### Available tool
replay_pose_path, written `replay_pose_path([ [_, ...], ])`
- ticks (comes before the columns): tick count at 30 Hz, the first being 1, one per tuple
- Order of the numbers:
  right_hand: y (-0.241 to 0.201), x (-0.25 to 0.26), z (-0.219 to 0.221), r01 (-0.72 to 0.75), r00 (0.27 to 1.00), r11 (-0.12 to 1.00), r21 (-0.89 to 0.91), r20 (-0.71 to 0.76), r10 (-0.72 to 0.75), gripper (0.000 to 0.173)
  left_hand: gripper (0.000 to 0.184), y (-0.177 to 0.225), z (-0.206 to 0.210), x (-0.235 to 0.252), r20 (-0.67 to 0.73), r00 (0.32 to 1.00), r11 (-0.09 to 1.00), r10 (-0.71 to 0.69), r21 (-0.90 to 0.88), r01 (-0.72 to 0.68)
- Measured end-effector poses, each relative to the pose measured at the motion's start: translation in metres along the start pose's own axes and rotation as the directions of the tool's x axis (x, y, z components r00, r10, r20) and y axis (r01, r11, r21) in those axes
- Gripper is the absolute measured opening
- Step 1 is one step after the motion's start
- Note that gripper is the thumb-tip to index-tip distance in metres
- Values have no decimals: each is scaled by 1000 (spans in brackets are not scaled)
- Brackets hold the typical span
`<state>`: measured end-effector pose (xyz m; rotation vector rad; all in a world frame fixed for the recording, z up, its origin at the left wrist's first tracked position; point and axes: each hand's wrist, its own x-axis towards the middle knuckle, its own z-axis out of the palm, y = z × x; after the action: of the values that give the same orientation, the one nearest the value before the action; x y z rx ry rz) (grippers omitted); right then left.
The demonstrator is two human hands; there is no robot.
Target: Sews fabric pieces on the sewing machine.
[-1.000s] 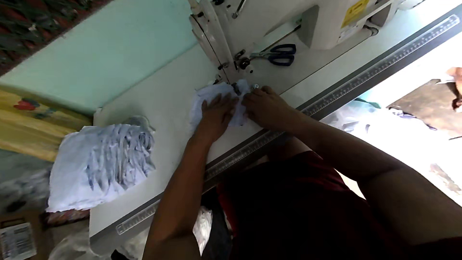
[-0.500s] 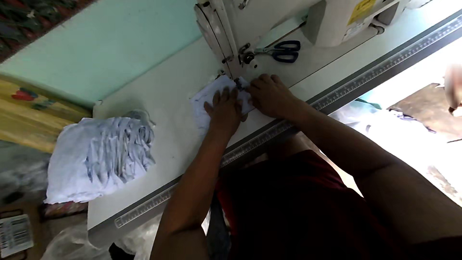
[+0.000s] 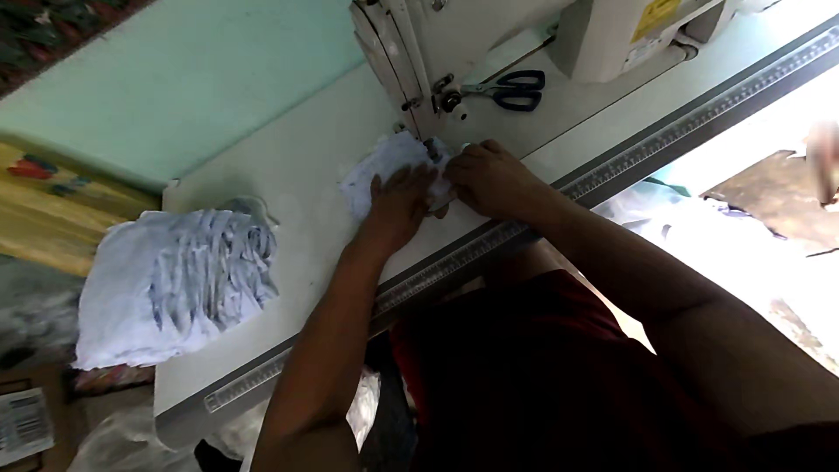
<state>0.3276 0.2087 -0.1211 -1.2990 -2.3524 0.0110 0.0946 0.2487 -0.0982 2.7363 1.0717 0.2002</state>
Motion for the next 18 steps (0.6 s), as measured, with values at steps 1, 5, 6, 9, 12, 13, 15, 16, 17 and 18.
replay_pose_path([
  [1,0,1,1,-25,1000,1000,-4,1,25,30,47,5,0,1,9,999,999,-35,9,35],
  [5,1,8,-1,-145,988,989,-13,48,146,34,55,31,0,9,56,973,974,-226,12,225],
  [6,2,9,0,-166,985,986,-24,48,167,35,57,39,0,11,59,960,962,-273,34,271],
  [9,4,12,2,-213,976,976,-43,38,215,40,60,53,-3,18,93,934,932,-344,151,329],
  [12,4,10,-1,-255,967,967,-11,17,255,40,52,31,-18,23,81,974,961,-212,199,193],
  [13,3,9,-2,-257,966,966,-2,-1,257,39,47,13,-20,23,49,993,979,-108,181,97],
  [15,0,7,-3,-231,972,973,6,-51,231,35,45,-21,-23,19,17,999,996,34,84,-36],
  [16,0,7,-3,-213,975,977,9,-65,213,33,47,-31,-22,15,18,999,999,33,42,-34],
  [17,-1,7,-4,-198,978,980,10,-69,198,33,49,-35,-19,10,19,1000,1000,1,15,-1],
  [18,-1,7,-4,-188,980,982,9,-70,188,32,51,-33,-16,6,19,999,999,-47,10,47],
])
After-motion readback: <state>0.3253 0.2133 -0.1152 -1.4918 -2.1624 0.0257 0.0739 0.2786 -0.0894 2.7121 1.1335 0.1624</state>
